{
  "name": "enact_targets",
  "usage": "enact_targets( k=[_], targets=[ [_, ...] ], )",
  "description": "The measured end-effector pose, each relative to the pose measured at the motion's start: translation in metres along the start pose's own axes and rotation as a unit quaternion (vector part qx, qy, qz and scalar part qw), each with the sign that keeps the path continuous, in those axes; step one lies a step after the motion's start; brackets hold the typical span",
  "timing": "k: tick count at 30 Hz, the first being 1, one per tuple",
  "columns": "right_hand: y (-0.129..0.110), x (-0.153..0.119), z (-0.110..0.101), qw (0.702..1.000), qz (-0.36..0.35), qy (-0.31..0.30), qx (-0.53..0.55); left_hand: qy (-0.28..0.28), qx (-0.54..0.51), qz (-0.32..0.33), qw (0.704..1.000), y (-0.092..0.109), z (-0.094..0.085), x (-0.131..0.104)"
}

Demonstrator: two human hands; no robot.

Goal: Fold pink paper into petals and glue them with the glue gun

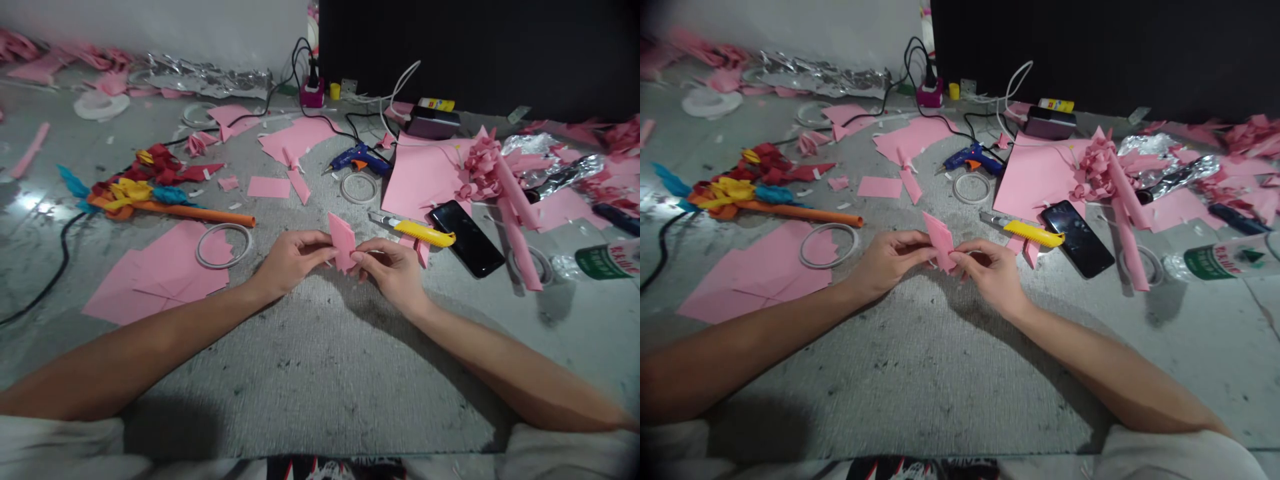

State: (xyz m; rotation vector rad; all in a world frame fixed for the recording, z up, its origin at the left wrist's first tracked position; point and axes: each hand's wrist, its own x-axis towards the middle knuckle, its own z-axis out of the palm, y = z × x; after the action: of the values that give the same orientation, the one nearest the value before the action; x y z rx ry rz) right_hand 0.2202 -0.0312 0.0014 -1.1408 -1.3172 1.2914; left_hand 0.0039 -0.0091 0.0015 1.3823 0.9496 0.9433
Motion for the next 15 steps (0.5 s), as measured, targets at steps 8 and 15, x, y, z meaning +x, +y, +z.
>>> enact_targets(
  k=[8, 15],
  targets=[
    [-0.0005, 0.0002, -0.0002, 1.000, 0.006, -0.004, 0.002, -0.012, -0.018, -0.008, 1.000, -0.0040, -0.0014, 0.0010],
    [0.0006, 0.0009, -0.0009, 1.000, 0.000, -0.015, 0.012, -0.004, -0.019, -0.005, 1.000, -0.0003, -0.0011, 0.0008]
  ],
)
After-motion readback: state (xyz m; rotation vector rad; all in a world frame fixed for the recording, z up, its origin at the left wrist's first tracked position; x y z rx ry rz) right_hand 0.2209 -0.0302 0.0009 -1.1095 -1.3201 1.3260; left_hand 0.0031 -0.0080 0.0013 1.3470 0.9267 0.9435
